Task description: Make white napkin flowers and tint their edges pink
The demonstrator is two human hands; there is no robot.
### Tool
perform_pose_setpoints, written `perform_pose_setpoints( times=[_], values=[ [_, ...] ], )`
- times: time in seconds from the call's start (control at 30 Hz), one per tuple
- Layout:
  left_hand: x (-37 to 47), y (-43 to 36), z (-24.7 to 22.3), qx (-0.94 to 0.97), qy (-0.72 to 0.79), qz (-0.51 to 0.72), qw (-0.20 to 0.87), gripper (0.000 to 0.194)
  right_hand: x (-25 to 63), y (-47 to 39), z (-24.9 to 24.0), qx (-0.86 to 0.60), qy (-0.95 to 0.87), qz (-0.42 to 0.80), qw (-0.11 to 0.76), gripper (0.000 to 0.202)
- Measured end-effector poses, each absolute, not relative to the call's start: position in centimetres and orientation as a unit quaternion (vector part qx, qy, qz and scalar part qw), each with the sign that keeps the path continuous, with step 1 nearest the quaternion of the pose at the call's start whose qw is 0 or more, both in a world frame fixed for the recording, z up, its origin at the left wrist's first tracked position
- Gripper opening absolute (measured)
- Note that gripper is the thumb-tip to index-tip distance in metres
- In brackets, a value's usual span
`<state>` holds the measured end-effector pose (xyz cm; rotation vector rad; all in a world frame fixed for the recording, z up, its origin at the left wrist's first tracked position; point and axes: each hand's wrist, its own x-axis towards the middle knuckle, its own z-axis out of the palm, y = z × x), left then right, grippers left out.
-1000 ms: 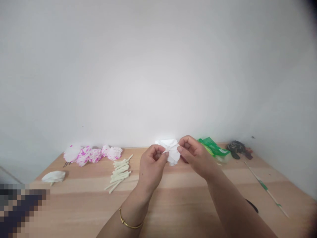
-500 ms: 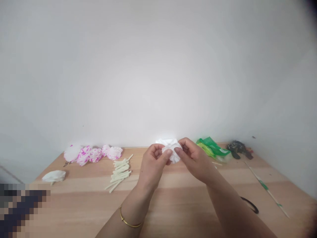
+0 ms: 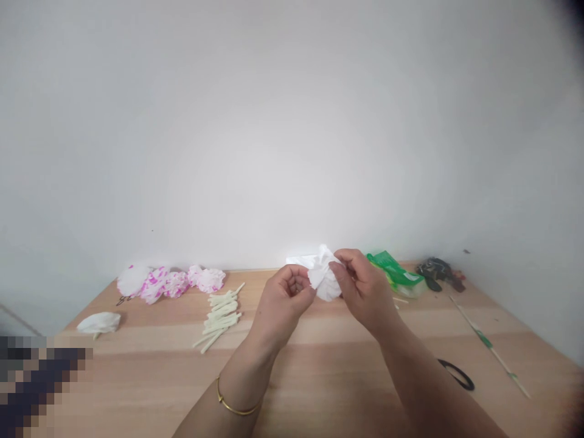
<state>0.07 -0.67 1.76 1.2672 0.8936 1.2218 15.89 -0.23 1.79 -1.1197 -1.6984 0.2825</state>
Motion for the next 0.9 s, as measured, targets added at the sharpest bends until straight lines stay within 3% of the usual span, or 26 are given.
perform_pose_setpoints(
  times=[0.2,0.33,0.6,0.8,0.9],
  values=[
    [-0.1,-1.0,2.1,0.558,0.359,0.503,0.554,0.031,16.1,-0.1,1.8,-0.456,-0.726,0.125,0.499,0.013],
    [0.7,-1.2,1.4,0.534,0.371,0.559,0.514,0.025,15.3,-0.3,1.4,-0.427,-0.756,0.129,0.479,0.011],
    [0.7,-1.2,1.3,0.548,0.413,0.597,0.414,0.022,15.1,-0.4,1.7,-0.423,-0.693,0.295,0.505,0.021],
    [0.7,-2.0,1.6,0.631,0.454,0.568,0.271,0.017,14.7,-0.6,1.8,-0.431,-0.708,0.215,0.516,0.019],
    [1.0,-1.9,1.3,0.587,0.422,0.598,0.347,0.018,14.7,-0.8,2.0,-0.439,-0.684,0.243,0.530,0.022]
  ],
)
